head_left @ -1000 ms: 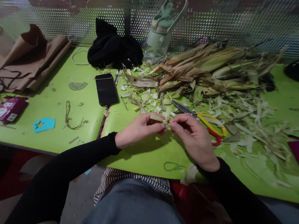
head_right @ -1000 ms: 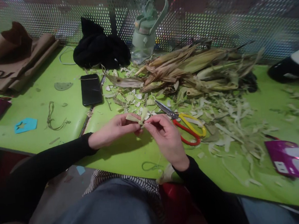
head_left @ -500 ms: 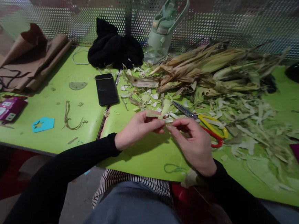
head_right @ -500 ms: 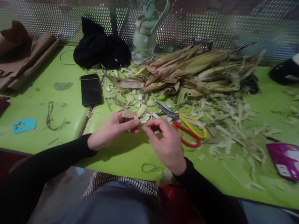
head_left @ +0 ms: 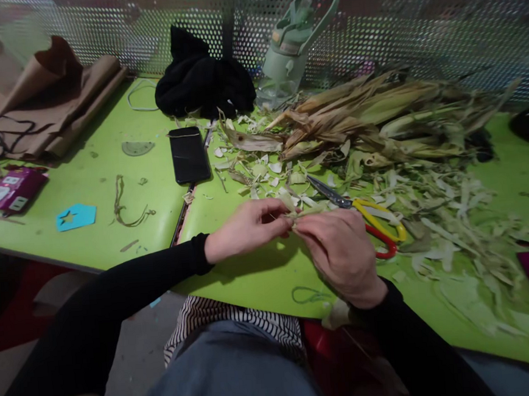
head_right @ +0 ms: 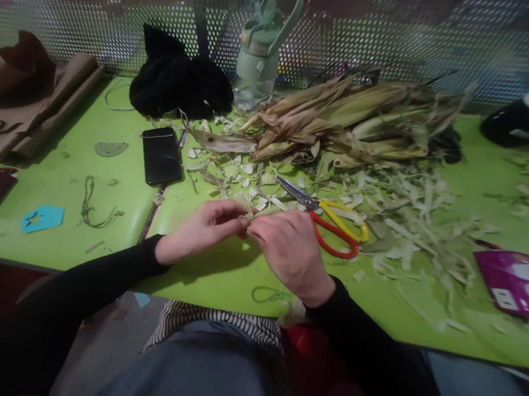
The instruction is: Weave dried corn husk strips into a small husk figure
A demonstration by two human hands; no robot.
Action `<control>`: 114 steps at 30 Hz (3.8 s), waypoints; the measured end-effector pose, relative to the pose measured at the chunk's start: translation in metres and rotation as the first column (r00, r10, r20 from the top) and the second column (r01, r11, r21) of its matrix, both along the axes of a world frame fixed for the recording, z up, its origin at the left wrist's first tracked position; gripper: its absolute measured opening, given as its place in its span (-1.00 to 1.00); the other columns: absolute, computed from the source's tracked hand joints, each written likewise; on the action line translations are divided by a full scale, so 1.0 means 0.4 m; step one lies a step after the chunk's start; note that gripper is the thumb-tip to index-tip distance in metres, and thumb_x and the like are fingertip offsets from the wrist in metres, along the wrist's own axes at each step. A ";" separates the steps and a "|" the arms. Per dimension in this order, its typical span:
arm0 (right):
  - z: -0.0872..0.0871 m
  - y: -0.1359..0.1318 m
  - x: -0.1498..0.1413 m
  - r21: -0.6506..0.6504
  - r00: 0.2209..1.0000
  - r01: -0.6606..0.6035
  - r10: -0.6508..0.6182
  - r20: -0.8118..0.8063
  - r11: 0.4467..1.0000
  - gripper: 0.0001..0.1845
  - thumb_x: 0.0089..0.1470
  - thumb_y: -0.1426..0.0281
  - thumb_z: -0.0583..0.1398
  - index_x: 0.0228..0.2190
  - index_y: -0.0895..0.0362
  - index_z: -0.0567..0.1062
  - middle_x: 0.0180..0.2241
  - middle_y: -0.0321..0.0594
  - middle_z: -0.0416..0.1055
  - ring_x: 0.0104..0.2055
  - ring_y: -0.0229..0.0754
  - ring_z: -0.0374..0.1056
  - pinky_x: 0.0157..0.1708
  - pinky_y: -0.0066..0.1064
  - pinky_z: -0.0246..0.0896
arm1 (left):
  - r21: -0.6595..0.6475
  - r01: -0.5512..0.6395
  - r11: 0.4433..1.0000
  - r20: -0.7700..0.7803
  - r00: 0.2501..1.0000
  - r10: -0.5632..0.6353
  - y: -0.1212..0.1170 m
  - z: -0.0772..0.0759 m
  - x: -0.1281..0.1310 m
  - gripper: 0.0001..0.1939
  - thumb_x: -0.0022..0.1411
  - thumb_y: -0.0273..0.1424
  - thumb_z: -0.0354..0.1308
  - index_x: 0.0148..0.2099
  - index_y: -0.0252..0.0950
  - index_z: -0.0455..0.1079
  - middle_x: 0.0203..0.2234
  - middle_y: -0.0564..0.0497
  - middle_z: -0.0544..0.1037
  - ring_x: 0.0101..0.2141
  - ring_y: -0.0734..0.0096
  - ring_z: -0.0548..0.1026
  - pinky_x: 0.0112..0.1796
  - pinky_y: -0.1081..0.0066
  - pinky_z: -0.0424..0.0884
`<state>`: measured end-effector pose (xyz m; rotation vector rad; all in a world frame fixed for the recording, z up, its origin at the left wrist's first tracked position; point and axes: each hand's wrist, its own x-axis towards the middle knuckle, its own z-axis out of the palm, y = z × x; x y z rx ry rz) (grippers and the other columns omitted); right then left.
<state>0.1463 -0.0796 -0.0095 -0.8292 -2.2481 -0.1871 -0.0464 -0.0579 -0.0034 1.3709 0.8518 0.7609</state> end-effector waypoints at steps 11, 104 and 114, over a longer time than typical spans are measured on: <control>-0.015 -0.015 -0.008 -0.552 0.897 0.078 -0.300 -0.325 0.830 -0.86 0.17 0.31 0.29 -0.22 0.03 0.47 -0.33 -0.31 0.51 -0.32 -0.21 0.44 -0.31 -0.36 0.37 | 0.073 0.043 0.996 -0.069 0.997 -0.038 -0.010 -0.007 0.003 -0.91 0.19 -0.46 0.20 -0.26 -0.38 0.37 -0.52 0.14 0.38 -0.47 0.58 0.31 -0.40 0.49 0.25; 0.024 -0.011 -0.002 -0.851 0.711 -0.401 -0.471 -0.523 0.339 -0.71 0.10 0.15 0.31 -0.43 0.08 0.44 -0.54 -0.41 0.20 -0.53 -0.36 0.08 -0.55 -0.50 0.05 | 0.033 0.004 0.999 0.001 1.000 -0.004 -0.024 0.003 0.008 -0.80 0.28 -0.33 0.13 -0.23 -0.40 0.44 -0.56 0.11 0.42 -0.52 0.60 0.36 -0.43 0.52 0.30; -0.003 -0.011 0.004 -0.812 0.729 -0.290 -0.434 -0.530 0.506 -0.83 0.16 0.21 0.29 -0.23 -0.01 0.51 -0.40 -0.36 0.35 -0.45 -0.34 0.22 -0.45 -0.49 0.20 | -0.036 0.081 0.996 0.093 0.993 -0.077 -0.020 0.005 0.008 -0.81 0.32 -0.37 0.13 -0.31 -0.39 0.37 -0.59 0.14 0.41 -0.54 0.64 0.36 -0.44 0.56 0.30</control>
